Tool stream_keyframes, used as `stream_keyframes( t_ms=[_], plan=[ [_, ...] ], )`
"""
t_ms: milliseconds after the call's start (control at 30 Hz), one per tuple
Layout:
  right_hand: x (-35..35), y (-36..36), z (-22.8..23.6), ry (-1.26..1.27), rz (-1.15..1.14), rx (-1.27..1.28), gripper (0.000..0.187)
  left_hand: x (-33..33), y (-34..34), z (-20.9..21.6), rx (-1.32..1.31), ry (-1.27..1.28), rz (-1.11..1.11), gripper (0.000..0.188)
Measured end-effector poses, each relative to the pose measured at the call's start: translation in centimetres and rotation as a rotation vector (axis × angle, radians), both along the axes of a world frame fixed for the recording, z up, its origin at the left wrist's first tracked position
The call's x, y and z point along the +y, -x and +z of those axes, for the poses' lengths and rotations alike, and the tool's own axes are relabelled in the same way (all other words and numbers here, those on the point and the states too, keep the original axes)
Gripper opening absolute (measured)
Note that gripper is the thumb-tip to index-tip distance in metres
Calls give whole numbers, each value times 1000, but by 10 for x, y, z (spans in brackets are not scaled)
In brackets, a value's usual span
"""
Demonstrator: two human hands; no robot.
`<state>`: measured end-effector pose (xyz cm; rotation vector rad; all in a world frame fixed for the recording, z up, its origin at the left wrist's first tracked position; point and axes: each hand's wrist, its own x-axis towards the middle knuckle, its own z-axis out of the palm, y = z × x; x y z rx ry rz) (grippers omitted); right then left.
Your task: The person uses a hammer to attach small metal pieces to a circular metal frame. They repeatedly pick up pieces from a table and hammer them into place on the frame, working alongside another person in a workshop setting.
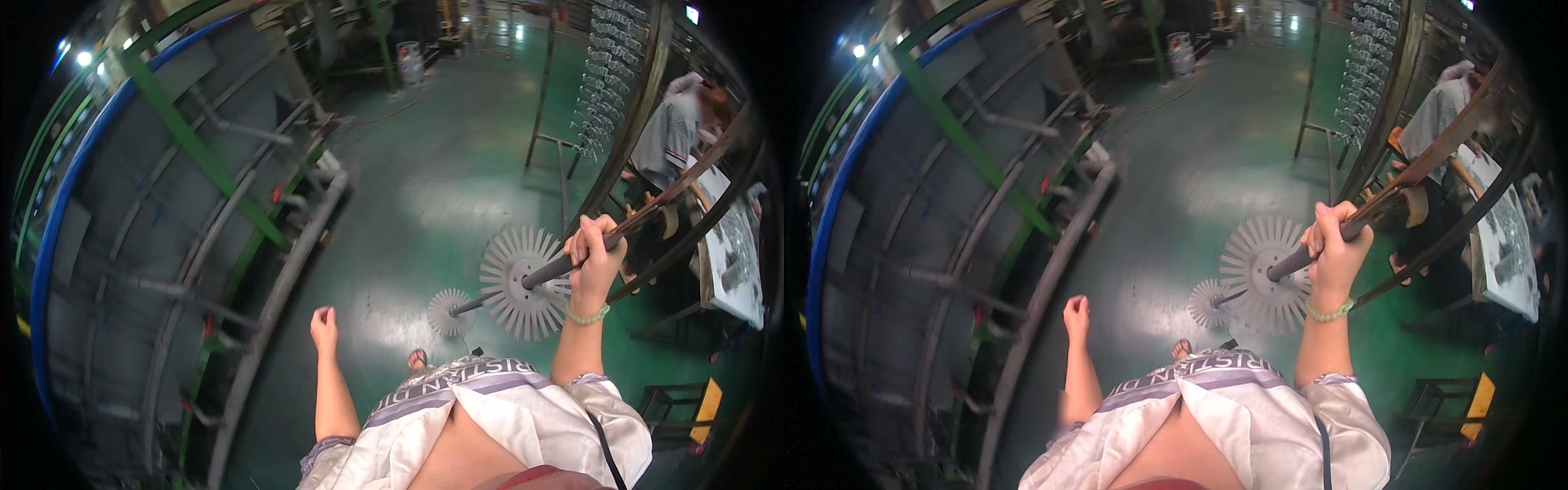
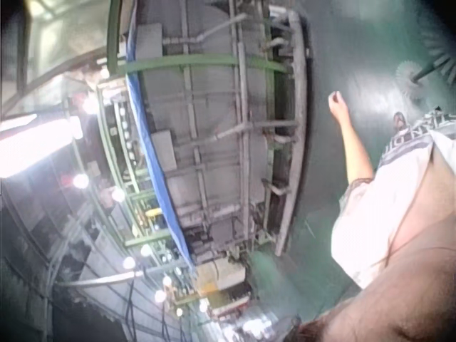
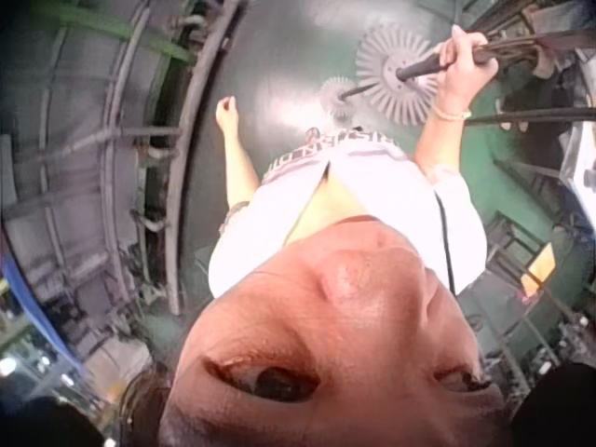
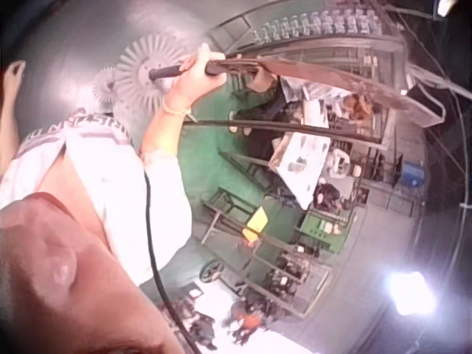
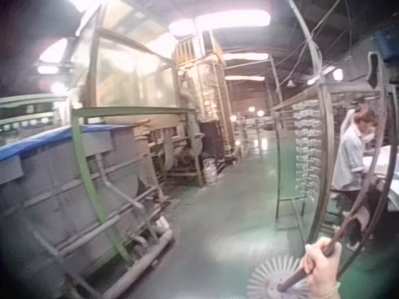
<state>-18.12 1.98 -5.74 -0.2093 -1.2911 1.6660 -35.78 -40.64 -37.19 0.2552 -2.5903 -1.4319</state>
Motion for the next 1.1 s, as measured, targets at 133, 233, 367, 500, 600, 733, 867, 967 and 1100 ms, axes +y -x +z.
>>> stream_keyframes(
  t_ms=[133,233,367,500,600,733,867,967,1100],
  plan=[
    [4,50,11,-12,-112,36,32,130,161,141,296,-144,-395,21],
    [19,66,13,-15,-210,30,31,262,206,232,466,-298,-642,19],
    [53,82,5,9,-361,40,30,431,203,334,644,-398,-984,19],
    [79,111,-10,19,-476,34,30,557,189,392,771,-512,-1217,19],
    [103,142,-25,14,-514,24,30,632,193,431,734,-566,-1338,22],
    [133,166,-29,-7,-565,-14,30,723,189,472,743,-720,-1278,18],
    [150,184,-27,3,-655,-22,29,821,193,497,754,-821,-1231,34],
    [167,189,-31,3,-781,-43,27,875,168,508,628,-933,-1235,43],
    [181,201,-27,22,-1000,-13,30,916,140,526,483,-1149,-1386,37]
  ],
)
